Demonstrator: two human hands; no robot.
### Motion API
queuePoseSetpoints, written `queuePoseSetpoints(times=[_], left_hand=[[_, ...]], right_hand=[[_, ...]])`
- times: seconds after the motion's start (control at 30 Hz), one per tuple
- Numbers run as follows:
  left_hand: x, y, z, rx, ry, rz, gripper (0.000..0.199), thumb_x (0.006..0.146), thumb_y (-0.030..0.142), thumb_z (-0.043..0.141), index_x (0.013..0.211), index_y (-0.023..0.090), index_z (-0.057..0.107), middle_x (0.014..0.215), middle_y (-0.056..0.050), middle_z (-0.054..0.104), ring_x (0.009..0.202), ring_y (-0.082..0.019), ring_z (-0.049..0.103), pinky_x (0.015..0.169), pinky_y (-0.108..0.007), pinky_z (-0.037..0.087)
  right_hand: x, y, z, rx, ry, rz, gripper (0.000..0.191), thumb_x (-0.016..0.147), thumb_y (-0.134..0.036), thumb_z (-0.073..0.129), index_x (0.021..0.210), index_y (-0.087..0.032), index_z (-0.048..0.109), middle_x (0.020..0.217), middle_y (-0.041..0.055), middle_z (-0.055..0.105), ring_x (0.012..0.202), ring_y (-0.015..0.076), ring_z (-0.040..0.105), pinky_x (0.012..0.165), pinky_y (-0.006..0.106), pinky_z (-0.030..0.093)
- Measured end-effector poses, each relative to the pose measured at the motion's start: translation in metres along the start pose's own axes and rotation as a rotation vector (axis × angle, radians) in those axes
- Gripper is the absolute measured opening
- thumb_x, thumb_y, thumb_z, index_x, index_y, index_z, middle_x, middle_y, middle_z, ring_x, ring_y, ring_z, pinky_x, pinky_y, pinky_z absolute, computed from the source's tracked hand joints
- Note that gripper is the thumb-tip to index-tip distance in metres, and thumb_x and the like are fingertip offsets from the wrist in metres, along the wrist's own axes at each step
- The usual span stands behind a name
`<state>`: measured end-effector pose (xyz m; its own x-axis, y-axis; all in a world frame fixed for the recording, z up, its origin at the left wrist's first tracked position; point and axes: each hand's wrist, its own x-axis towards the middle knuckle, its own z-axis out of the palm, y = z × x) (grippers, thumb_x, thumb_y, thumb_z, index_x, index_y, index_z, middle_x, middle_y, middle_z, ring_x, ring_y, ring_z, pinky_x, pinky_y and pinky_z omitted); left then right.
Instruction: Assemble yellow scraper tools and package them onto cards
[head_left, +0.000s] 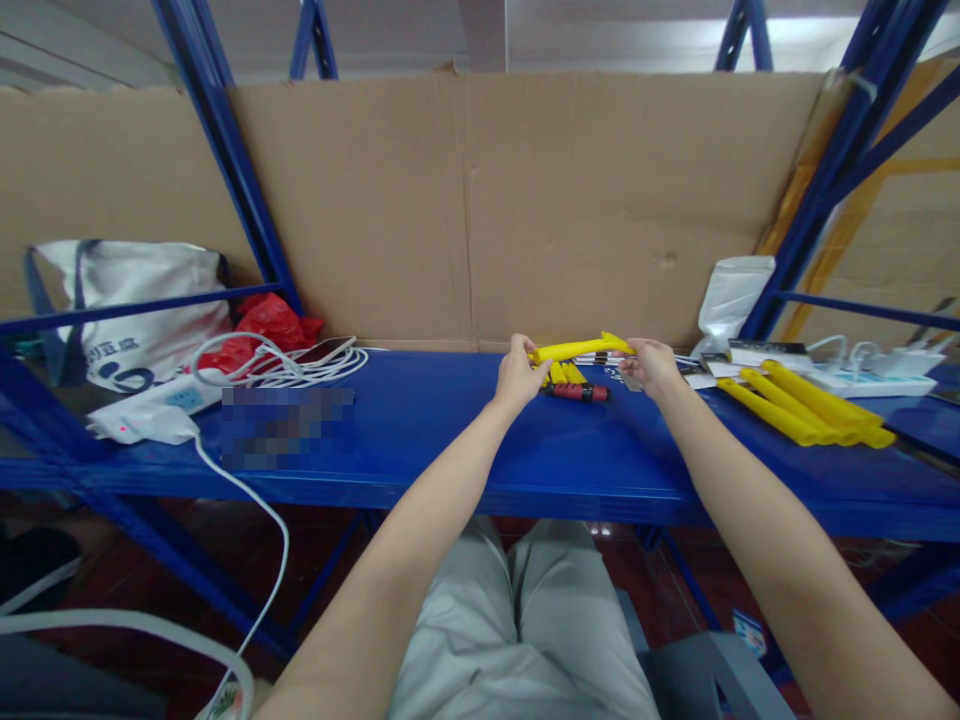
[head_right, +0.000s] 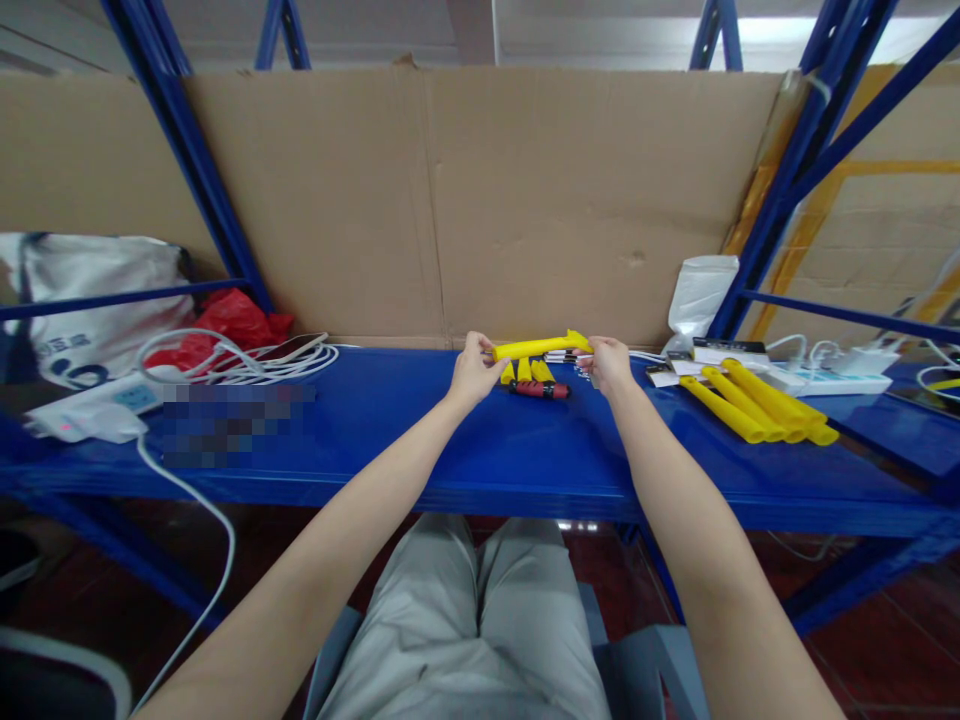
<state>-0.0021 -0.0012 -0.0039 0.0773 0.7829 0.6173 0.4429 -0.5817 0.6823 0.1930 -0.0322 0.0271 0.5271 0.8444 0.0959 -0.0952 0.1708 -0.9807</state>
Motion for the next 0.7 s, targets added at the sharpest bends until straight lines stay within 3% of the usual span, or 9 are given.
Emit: queuePoseSetpoints(times=[0.17, 0.33, 0.5, 0.7], left_hand=[[-0.004, -0.002, 0.001, 0.187, -0.151, 0.061, 0.032, 0.072, 0.014, 0.067, 0.1, 0.019, 0.052, 0.104, -0.008, 0.065, 0.097, -0.019, 0.061, 0.085, -0.033, 0.046], [-0.007, -0.001, -0.001, 0.369, -0.281, 0.118, 0.032, 0.078, 0.019, 0.061, 0.11, 0.018, 0.056, 0.117, -0.01, 0.063, 0.108, -0.022, 0.059, 0.092, -0.033, 0.044], [-0.009, 0.005, -0.006, 0.522, -0.375, 0.093, 0.033, 0.081, 0.022, 0.056, 0.114, 0.019, 0.058, 0.118, -0.009, 0.063, 0.109, -0.023, 0.059, 0.093, -0.032, 0.045], [-0.009, 0.005, -0.005, 0.57, -0.394, 0.071, 0.028, 0.085, 0.025, 0.05, 0.111, 0.021, 0.061, 0.113, -0.008, 0.065, 0.107, -0.023, 0.06, 0.089, -0.032, 0.046]], right_hand=[[0.0, 0.004, 0.003, -0.079, -0.061, -0.022, 0.009, 0.085, -0.008, 0.046, 0.084, -0.016, 0.048, 0.053, -0.0014, 0.059, 0.036, 0.0064, 0.047, 0.037, 0.017, 0.036], [0.001, 0.01, 0.006, -0.105, -0.224, -0.05, 0.004, 0.085, -0.015, 0.05, 0.088, -0.018, 0.051, 0.061, 0.0, 0.063, 0.041, 0.0074, 0.052, 0.041, 0.017, 0.038], [-0.006, 0.012, 0.012, -0.163, -0.404, -0.075, 0.01, 0.087, -0.017, 0.049, 0.085, -0.016, 0.059, 0.076, 0.0038, 0.066, 0.051, 0.0068, 0.055, 0.046, 0.017, 0.042], [-0.01, 0.017, 0.017, -0.373, -0.584, -0.138, 0.025, 0.089, -0.027, 0.048, 0.084, -0.014, 0.069, 0.092, 0.0097, 0.069, 0.069, 0.0101, 0.061, 0.054, 0.017, 0.045]])
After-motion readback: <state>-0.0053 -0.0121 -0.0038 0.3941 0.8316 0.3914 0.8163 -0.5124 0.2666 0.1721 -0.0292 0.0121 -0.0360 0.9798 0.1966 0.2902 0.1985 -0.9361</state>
